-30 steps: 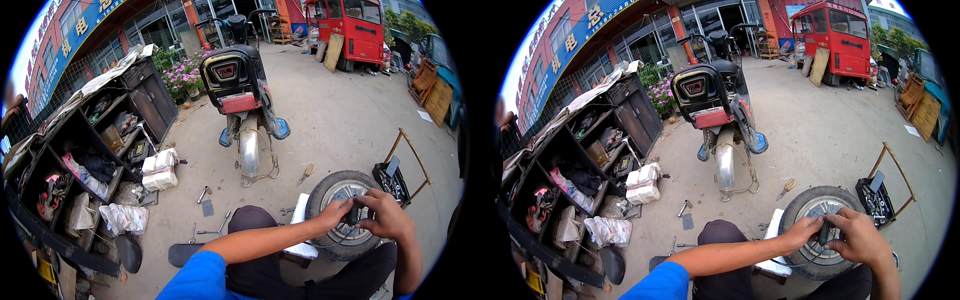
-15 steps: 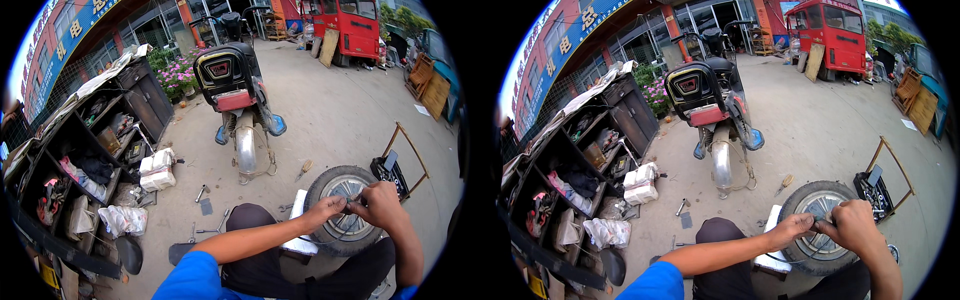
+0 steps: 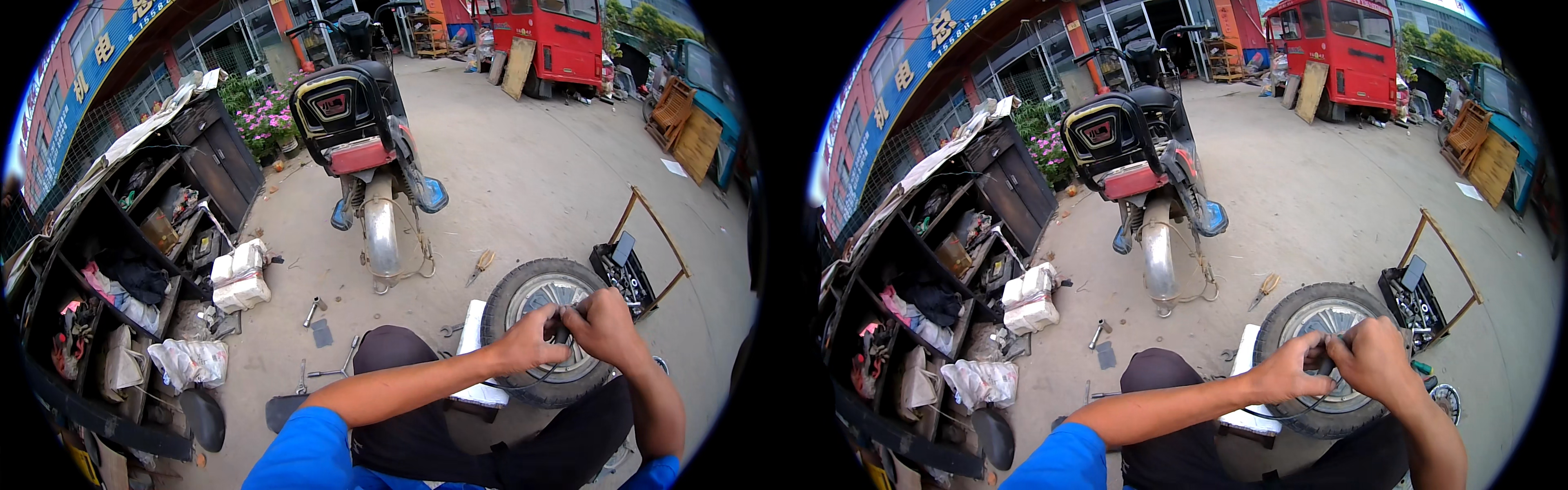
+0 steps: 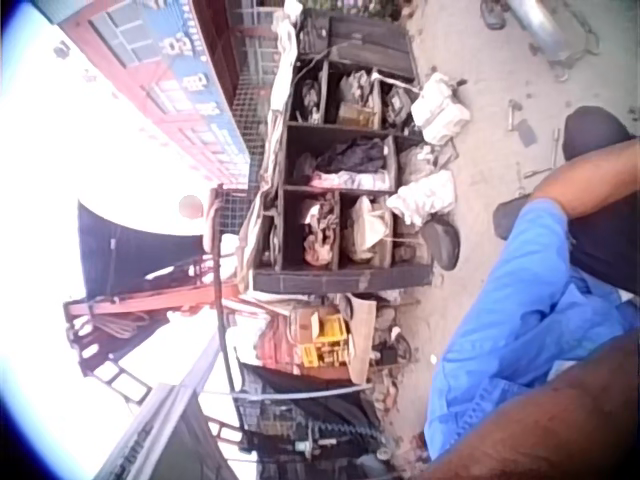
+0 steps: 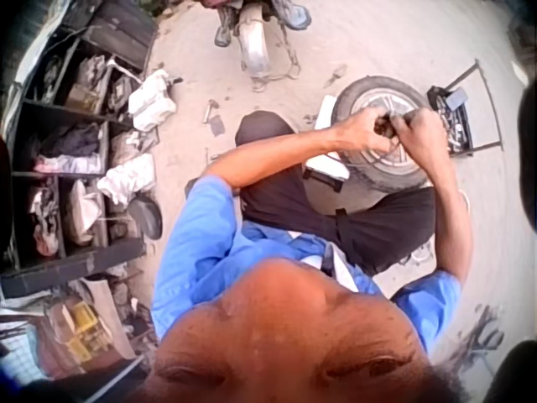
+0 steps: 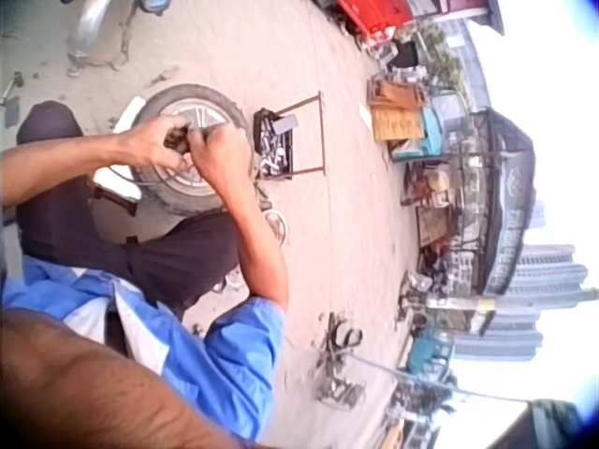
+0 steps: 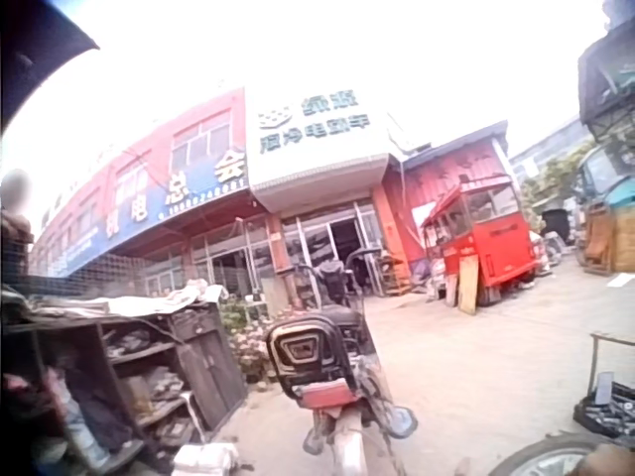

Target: The person sits on the ground and uses a screwdriver to manipulate the valve stem of a scooter tire. They repeatedly insert the tool into the valve and adjust it while the tire rests on their lap.

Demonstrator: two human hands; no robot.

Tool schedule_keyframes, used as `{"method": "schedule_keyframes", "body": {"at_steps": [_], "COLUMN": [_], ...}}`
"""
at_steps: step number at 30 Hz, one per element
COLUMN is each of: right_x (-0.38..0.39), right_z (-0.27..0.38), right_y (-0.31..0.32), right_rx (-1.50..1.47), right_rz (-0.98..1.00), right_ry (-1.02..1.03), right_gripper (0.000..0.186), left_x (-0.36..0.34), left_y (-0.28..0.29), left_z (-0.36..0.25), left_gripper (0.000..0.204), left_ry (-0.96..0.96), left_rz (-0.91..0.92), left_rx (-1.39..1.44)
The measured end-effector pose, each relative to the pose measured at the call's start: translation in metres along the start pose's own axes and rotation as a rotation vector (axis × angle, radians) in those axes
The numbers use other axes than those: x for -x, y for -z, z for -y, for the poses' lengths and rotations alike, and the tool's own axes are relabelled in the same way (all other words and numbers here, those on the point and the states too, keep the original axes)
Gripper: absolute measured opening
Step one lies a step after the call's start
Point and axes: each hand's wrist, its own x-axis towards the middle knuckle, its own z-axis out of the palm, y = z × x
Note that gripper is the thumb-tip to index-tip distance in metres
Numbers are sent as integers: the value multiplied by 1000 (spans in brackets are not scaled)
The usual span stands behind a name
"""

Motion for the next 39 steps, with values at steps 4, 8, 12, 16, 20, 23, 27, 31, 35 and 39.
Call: {"method": "schedule_keyframes", "body": {"at_steps": [4, 8, 12, 16, 20, 23, 27, 31, 35, 39], "right_x": [5, 8, 9, 10, 2, -3, -4, -2, -2, -3], "right_z": [-1, -10, -5, -9, -5, -8, -5, -7, -8, -9], "right_y": [20, 19, 17, 14, 1, -10, -4, 10, 24, 25], "right_rx": [-183, -126, 50, 81, 35, 5, -119, -74, 81, 214], "right_rz": [-19, -24, -43, -56, -83, -116, -51, 36, 97, 90], "right_ry": [177, 387, 320, 287, 202, 181, 123, 190, 277, 275], "right_gripper": [18, 28, 27, 26, 30, 31, 21, 19, 19, 25], "left_x": [0, 1, -1, 8, 10, 10, 5, 1, 0, -3], "left_y": [5, 17, 25, 21, 22, 10, 2, -1, 7, 11], "left_z": [-3, -8, 11, 8, 12, 0, -1, 0, 2, 3], "left_gripper": [42, 40, 57, 76, 67, 65, 60, 50, 37, 39], "left_ry": [-52, 30, 134, 130, 88, 18, -22, -64, -83, -75], "left_rz": [45, 78, 130, 112, 73, -3, -102, -108, -70, -36], "left_rx": [180, 190, 506, 602, 359, 243, -13, -6, 1, -2]}}
